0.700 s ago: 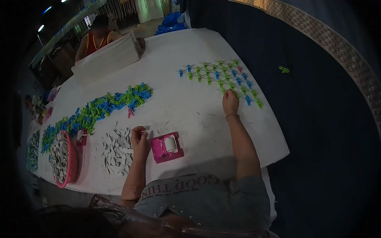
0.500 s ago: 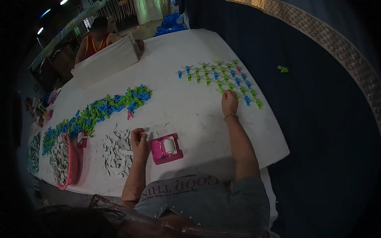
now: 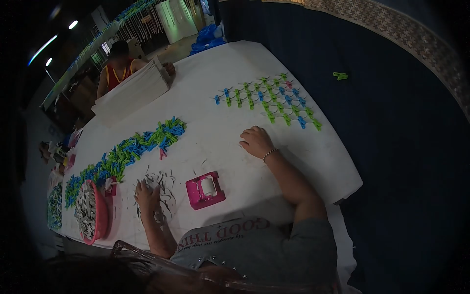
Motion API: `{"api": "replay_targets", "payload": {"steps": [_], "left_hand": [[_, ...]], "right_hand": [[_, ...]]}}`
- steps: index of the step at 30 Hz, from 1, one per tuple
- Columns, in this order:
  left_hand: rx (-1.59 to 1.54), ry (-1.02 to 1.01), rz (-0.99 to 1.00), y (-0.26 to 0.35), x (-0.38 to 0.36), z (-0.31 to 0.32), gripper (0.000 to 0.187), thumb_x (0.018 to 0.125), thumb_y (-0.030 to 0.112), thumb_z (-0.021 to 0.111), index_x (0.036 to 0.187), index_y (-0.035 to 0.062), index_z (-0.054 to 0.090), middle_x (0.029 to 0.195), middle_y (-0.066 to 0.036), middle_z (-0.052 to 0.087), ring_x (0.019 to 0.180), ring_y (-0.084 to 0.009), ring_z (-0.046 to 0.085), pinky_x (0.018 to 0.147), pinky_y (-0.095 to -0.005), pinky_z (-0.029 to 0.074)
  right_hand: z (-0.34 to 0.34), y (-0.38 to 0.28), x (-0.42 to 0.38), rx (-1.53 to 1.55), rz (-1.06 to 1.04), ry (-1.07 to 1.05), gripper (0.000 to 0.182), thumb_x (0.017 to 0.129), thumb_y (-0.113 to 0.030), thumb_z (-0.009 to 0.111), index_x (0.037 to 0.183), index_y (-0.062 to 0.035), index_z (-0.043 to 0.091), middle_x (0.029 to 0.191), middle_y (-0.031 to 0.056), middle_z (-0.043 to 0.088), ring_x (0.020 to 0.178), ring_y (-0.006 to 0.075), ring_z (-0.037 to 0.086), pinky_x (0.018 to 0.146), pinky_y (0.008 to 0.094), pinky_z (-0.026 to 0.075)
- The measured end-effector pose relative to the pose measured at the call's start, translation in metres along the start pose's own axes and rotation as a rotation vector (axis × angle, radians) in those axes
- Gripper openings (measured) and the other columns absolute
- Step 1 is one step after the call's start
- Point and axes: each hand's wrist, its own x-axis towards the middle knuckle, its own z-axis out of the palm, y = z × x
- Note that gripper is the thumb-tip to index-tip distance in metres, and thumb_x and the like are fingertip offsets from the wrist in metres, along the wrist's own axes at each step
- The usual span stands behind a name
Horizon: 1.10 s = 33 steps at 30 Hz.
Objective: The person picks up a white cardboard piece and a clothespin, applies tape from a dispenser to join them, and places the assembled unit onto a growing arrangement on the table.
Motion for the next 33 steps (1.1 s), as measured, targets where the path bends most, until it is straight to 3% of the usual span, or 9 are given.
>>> {"api": "replay_targets", "payload": {"steps": [2,10,26,29,33], "left_hand": [[0.012,-0.005,0.013,-0.011,-0.005,0.013,0.064,0.08,0.042,0.065,0.131,0.0076,0.048,0.135,-0.018,0.047,0.129,-0.0349,0.039,0.107,-0.0539,0.024],[-0.059,0.141,0.171,-0.01,-0.006,0.021,0.033,0.092,0.024,0.049,0.116,0.0048,0.062,0.114,-0.015,0.062,0.108,-0.0325,0.056,0.095,-0.0427,0.04],[0.052,0.098,0.212,-0.009,-0.009,0.02,0.037,0.094,0.026,0.047,0.125,0.0066,0.056,0.123,-0.014,0.058,0.116,-0.0308,0.052,0.099,-0.045,0.036],[0.088,0.09,0.212,-0.007,-0.01,0.02,0.04,0.094,0.026,0.048,0.129,0.0078,0.052,0.125,-0.013,0.056,0.119,-0.0305,0.05,0.101,-0.0453,0.034],[0.067,0.089,0.161,0.002,-0.01,0.015,0.039,0.093,0.027,0.047,0.128,0.0085,0.052,0.126,-0.013,0.056,0.119,-0.0302,0.049,0.102,-0.0455,0.034]], "right_hand": [[-0.005,0.002,-0.001,0.034,0.059,-0.163,0.02,0.081,-0.022,0.067,0.095,-0.0073,0.068,0.101,0.0052,0.067,0.094,0.0249,0.059,0.085,0.0378,0.046],[-0.005,0.002,0.0,0.039,0.029,-0.125,0.016,0.079,-0.02,0.068,0.091,-0.0082,0.068,0.09,0.0048,0.068,0.087,0.0253,0.06,0.079,0.0373,0.049],[-0.007,0.006,0.013,0.083,0.044,-0.094,0.01,0.079,-0.017,0.066,0.083,-0.0081,0.067,0.076,0.0078,0.066,0.08,0.0275,0.06,0.074,0.039,0.049],[-0.003,0.008,0.012,0.126,-0.002,-0.021,0.009,0.077,-0.014,0.067,0.084,-0.0074,0.067,0.075,0.0087,0.065,0.08,0.0279,0.06,0.072,0.0394,0.049],[-0.006,0.004,0.012,0.096,-0.01,-0.074,0.011,0.076,-0.013,0.068,0.085,-0.0064,0.067,0.078,0.009,0.066,0.08,0.0283,0.06,0.071,0.0396,0.05]]}}
